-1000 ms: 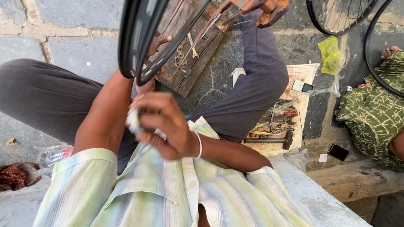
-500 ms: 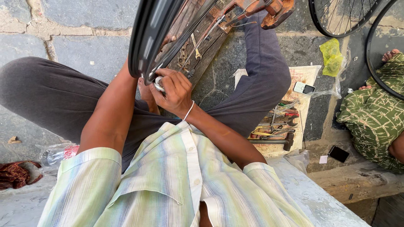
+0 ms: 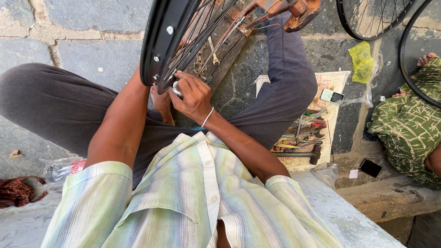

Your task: The person inserts metal spokes into the holes of a bicycle wheel rim and secures them by hand.

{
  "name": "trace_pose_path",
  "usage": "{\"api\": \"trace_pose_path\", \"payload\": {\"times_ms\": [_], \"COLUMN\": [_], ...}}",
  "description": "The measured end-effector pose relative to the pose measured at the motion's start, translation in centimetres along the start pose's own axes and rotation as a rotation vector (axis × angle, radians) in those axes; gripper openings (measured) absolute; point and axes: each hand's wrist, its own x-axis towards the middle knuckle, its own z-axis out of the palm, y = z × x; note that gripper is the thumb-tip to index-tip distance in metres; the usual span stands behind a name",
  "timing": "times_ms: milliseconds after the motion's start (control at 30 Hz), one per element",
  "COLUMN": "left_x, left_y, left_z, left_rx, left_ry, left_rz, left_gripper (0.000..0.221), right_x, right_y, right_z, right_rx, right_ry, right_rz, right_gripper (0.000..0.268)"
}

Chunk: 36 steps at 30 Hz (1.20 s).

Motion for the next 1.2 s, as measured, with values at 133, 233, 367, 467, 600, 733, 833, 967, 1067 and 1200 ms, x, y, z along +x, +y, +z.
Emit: {"api": "trace_pose_path", "payload": {"times_ms": [133,233,367,467,600,733,833,967,1067,1200], "left_x": [0.0,-0.4,0.0,-0.2,-0.8,-0.4,0.0,-0.7,-0.8,-0.7], "left_y": [0.2,0.3,0.8,0.8,0.4,0.8,0.8,0.4,0.7,1.2], "left_z": [0.0,0.1,-0.1,-0.2,-0.4,-0.3,-0.4,-0.5,-0.7,-0.9], "left_rx": [-0.005,-0.012,-0.022,-0.035,-0.037,-0.041,-0.047,-0.058,-0.064,-0.077], "left_ry": [-0.003,-0.007,0.000,0.008,0.014,0.006,0.017,0.024,0.022,0.020], "left_rz": [0.005,0.005,0.020,0.020,0.007,0.016,0.017,0.005,0.005,0.006], "left_gripper": [0.045,0.044,0.042,0.041,0.040,0.038,0.037,0.036,0.035,0.033], "right_x": [1.8,3.4,6.4,7.4,6.1,3.4,1.1,-2.2,-2.7,-2.1], "right_y": [-4.5,-7.5,-9.0,-9.1,-8.4,-5.7,-2.2,2.3,5.0,4.8], "right_z": [-3.0,-5.5,-7.0,-7.1,-6.5,-4.3,-1.9,0.8,1.9,1.7], "right_rx": [0.226,0.364,0.313,0.292,0.272,0.234,0.110,0.025,-0.053,-0.047], "right_ry": [0.077,0.174,0.151,0.118,0.130,0.032,-0.050,-0.082,-0.098,-0.106], "right_rz": [0.041,0.068,0.112,0.128,0.068,0.031,0.042,0.020,-0.001,0.004], "right_gripper": [0.033,0.036,0.037,0.038,0.039,0.035,0.028,0.026,0.026,0.026]}}
